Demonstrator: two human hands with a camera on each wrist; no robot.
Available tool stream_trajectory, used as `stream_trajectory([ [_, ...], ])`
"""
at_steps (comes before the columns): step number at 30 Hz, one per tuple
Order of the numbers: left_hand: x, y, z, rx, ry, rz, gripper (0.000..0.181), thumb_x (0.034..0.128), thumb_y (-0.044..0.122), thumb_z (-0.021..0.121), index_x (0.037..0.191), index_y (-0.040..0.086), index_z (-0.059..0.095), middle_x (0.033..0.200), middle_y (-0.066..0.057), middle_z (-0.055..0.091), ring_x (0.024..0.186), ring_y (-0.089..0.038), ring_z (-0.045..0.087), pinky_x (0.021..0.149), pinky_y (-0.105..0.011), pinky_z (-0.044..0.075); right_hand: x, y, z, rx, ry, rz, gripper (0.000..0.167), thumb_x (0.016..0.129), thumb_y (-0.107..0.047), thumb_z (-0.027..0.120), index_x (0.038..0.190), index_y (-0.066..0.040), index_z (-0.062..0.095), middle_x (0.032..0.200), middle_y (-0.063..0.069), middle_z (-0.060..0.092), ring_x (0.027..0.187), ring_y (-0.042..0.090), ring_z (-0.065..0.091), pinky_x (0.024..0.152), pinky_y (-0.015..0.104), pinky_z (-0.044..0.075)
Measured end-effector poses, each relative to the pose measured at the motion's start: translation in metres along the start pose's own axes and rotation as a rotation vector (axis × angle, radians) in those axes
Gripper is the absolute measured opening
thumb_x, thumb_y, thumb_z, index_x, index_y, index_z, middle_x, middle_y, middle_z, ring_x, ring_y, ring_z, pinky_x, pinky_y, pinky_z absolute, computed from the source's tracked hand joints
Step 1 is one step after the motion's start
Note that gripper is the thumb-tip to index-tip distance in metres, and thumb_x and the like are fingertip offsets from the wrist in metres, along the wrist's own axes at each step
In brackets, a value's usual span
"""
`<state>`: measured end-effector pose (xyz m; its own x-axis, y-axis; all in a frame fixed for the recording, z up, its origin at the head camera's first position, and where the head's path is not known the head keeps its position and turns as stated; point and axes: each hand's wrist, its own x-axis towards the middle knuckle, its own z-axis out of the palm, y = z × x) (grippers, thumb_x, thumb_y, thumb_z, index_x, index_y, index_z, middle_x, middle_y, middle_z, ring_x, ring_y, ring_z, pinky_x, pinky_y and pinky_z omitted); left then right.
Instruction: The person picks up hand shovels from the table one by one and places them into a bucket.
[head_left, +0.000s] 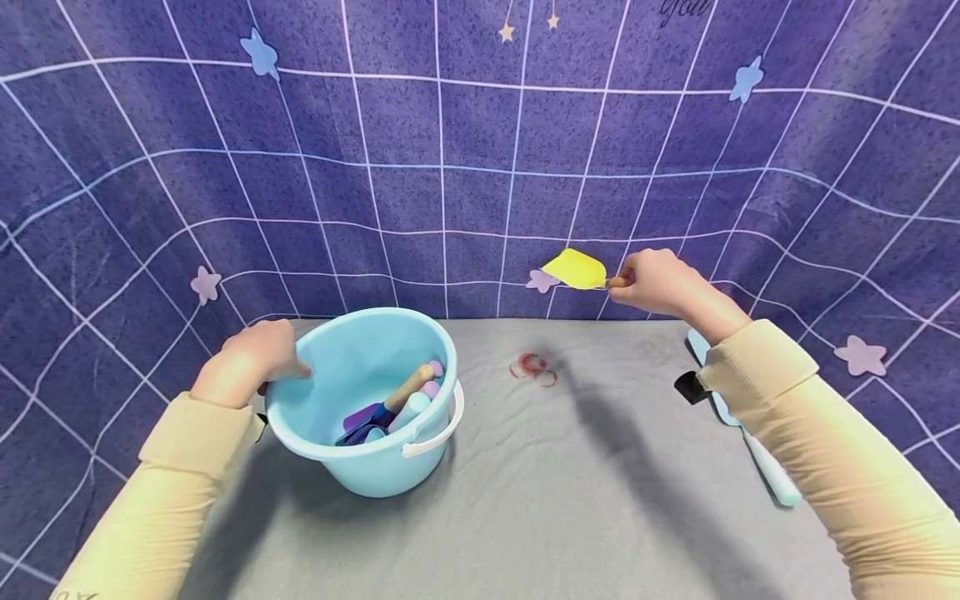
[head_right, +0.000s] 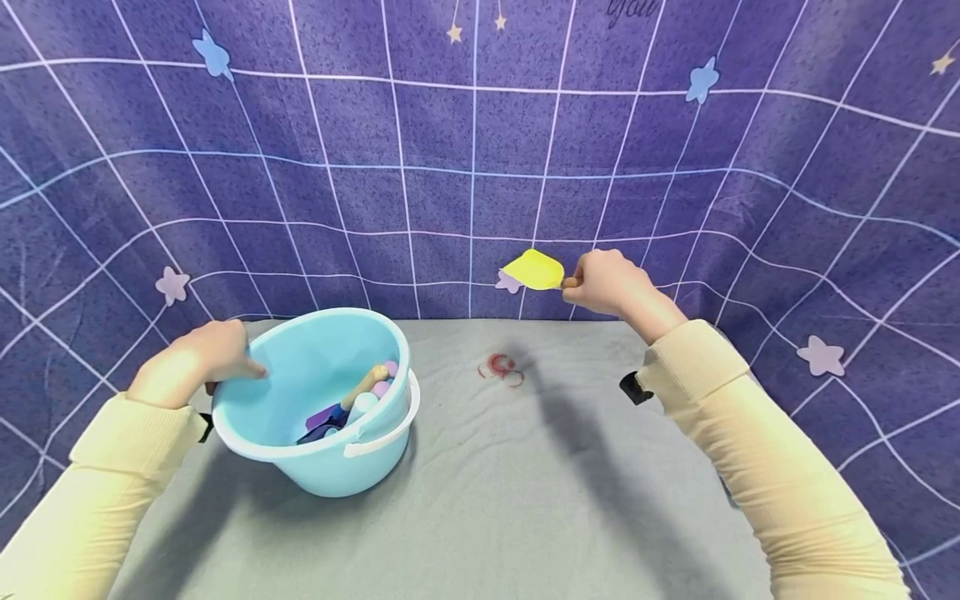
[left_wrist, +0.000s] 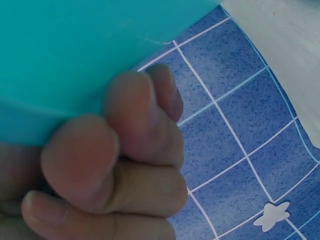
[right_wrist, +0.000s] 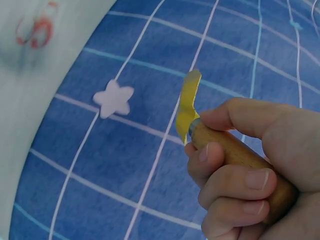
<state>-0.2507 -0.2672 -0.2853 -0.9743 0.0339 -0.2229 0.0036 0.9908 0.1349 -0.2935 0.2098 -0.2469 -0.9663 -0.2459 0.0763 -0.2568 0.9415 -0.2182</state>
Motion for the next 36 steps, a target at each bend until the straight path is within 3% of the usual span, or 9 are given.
stream_trajectory([
  [7,0.000,0.001,-0.001,0.003,-0.009,-0.003,0.035,0.0780,0.028,0.072,0.079,-0.004,0.057,0.063,-0.013,0.059,0.045,-0.019,0.059,0.048,-0.032,0.046,-0.001,-0.029,-0.004,0.025,0.057,-0.076,0.023,0.085,-0.027,0.059,0.093,-0.006,0.066,0.073,0.003,0.061,0.061,0.018,0.047,0.055,0.032,0.039],
  [18,0.000,0.002,-0.001,-0.004,-0.016,-0.008,0.034,0.0785,0.027,0.071,0.079,-0.004,0.057,0.063,-0.013,0.059,0.045,-0.019,0.060,0.048,-0.032,0.046,-0.010,-0.074,-0.005,0.001,0.059,-0.229,0.019,0.085,-0.025,0.064,0.094,-0.008,0.064,0.066,-0.001,0.055,0.055,0.014,0.046,0.056,0.030,0.041],
  [23,0.002,0.000,0.000,-0.003,-0.015,-0.008,0.035,0.0786,0.028,0.071,0.080,-0.004,0.057,0.062,-0.012,0.059,0.045,-0.019,0.060,0.048,-0.032,0.046,-0.013,-0.088,-0.003,-0.018,0.070,-0.283,0.019,0.084,-0.025,0.064,0.094,-0.010,0.063,0.064,-0.004,0.048,0.057,0.014,0.043,0.055,0.030,0.040],
  [36,0.001,0.000,-0.001,-0.001,-0.015,-0.002,0.033,0.0782,0.027,0.071,0.076,-0.002,0.057,0.061,-0.012,0.059,0.044,-0.019,0.059,0.047,-0.032,0.046,-0.017,-0.117,0.014,-0.041,0.075,-0.447,0.016,0.081,-0.026,0.070,0.090,-0.014,0.064,0.061,-0.007,0.048,0.057,0.011,0.045,0.053,0.030,0.042],
])
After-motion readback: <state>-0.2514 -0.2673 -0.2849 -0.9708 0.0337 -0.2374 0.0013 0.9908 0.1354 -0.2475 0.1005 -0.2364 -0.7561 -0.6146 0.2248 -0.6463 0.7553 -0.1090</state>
